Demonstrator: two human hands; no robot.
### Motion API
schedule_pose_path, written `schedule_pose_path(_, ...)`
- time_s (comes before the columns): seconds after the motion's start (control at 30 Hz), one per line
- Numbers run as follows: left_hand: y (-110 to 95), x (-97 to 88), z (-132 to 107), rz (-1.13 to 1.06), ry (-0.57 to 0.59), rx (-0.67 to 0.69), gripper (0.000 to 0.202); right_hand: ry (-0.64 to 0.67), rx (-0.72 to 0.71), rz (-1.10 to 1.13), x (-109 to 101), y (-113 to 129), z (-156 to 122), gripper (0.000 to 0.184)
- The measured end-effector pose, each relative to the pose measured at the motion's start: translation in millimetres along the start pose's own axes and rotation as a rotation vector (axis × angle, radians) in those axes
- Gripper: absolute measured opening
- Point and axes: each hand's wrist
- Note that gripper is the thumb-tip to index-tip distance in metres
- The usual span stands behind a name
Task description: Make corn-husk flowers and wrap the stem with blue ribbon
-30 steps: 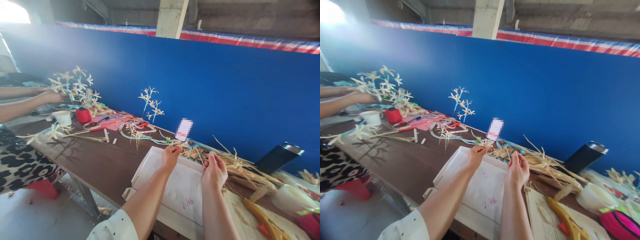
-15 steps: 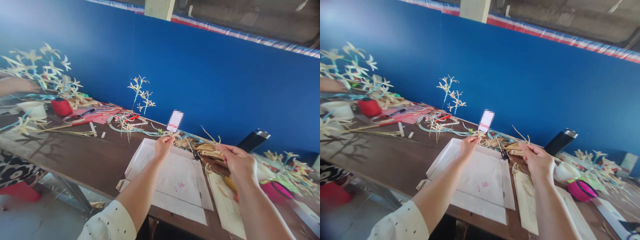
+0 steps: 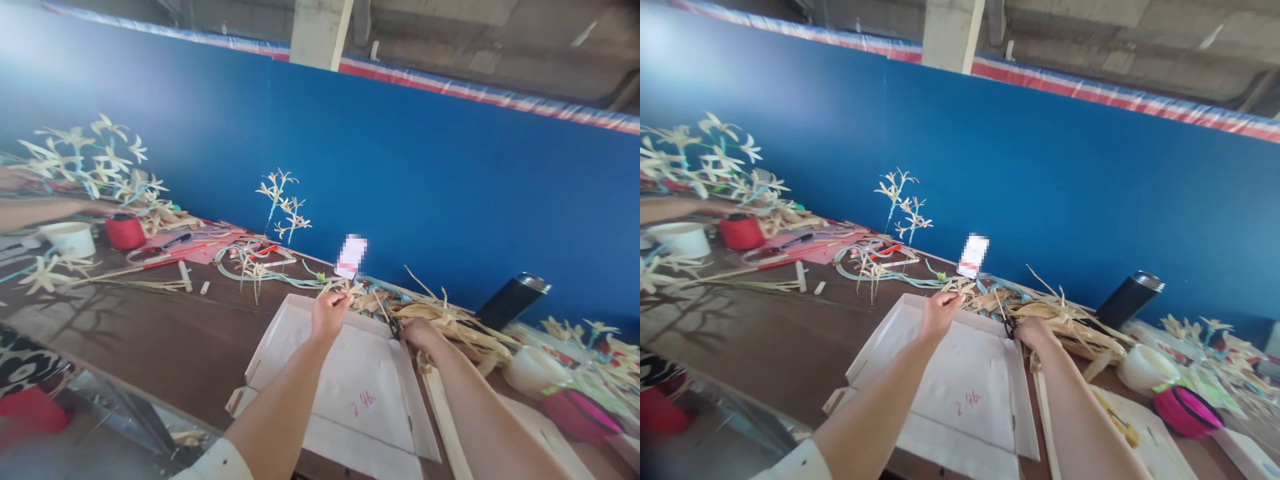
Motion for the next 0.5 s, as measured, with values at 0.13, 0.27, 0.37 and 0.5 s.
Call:
schedule_pose_path(0.13,0,1.1,-1,-0.019,0.010,0.015,0.017,0.111,0.017,-0.013,4,-5,6,0.015)
schedule_pose_path(0.27,1,1.4,-2,-0.031,0.011,-0.011,0.018,0.112,0.037,0.003,2,-5,4,0.023)
schedule_pose_path(0.37,3,1.9,-1,-0.029,0.000,0.012,0.019,0.106,0.040,0.026,0,-2,1,0.026)
schedule_pose_path(0.5,4,2.9,-1,-0.043,-0.002,0.023,0.017,0.100,0.040,0.084,-3,4,-5,0.018)
Point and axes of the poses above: each hand's wrist, its own z-axis towards the middle knuckle, its own x-axis out of the palm, y = z × x, and after that the axes turned 8 degrees about -y, right-handed
